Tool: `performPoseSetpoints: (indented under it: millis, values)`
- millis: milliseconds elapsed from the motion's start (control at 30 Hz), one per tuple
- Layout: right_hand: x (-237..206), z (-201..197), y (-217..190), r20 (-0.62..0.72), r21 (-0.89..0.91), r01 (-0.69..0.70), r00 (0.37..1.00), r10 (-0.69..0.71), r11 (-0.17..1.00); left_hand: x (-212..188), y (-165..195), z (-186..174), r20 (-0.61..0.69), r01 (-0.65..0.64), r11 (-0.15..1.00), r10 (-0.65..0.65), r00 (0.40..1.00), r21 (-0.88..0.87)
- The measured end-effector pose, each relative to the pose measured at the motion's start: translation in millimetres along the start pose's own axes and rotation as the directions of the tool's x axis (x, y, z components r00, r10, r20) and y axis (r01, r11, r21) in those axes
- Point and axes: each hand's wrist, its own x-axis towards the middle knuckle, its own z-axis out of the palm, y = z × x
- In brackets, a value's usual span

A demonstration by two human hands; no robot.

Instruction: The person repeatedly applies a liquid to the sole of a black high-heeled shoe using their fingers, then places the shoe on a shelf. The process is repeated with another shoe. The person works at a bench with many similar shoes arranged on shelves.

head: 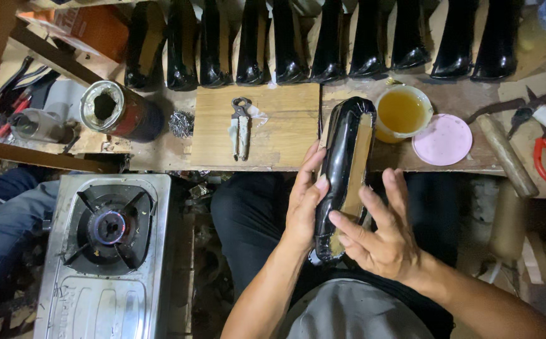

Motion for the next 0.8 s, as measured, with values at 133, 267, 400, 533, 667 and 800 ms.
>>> performPoseSetpoints:
  millis: [133,267,400,533,667,800]
  values:
    - [1,-4,-6,0.015,0.018,0.069,0.997,-0.069,0.997,-1,1,0,-0.04,0.012,0.997,-0.009,0.999,0.072]
    - [5,-4,-4,0.016,0.126,0.057,0.998,-0.059,0.99,-2,2,0,0.002,-0.001,0.998,0.001,1.0,0.066]
    - [12,-10,15,-0.035,0.114,-0.022,0.999,0.027,0.993,-7,7,-1,0.092,0.012,1.0,-0.013,0.996,0.01]
    - [19,-21,35,-0.096,0.035,-0.04,0.994,0.043,0.999,-16,13,-1,0.163,0.079,0.997,-0.081,0.983,0.021]
    - [26,-29,48,-0.116,0.004,-0.032,0.993,0.032,0.999,-19,18,0,0.229,0.12,0.993,-0.113,0.967,-0.015]
    - [33,-34,52,-0.113,-0.029,-0.05,0.993,0.046,0.998,-22,21,-2,0.257,0.14,0.989,-0.121,0.959,-0.057]
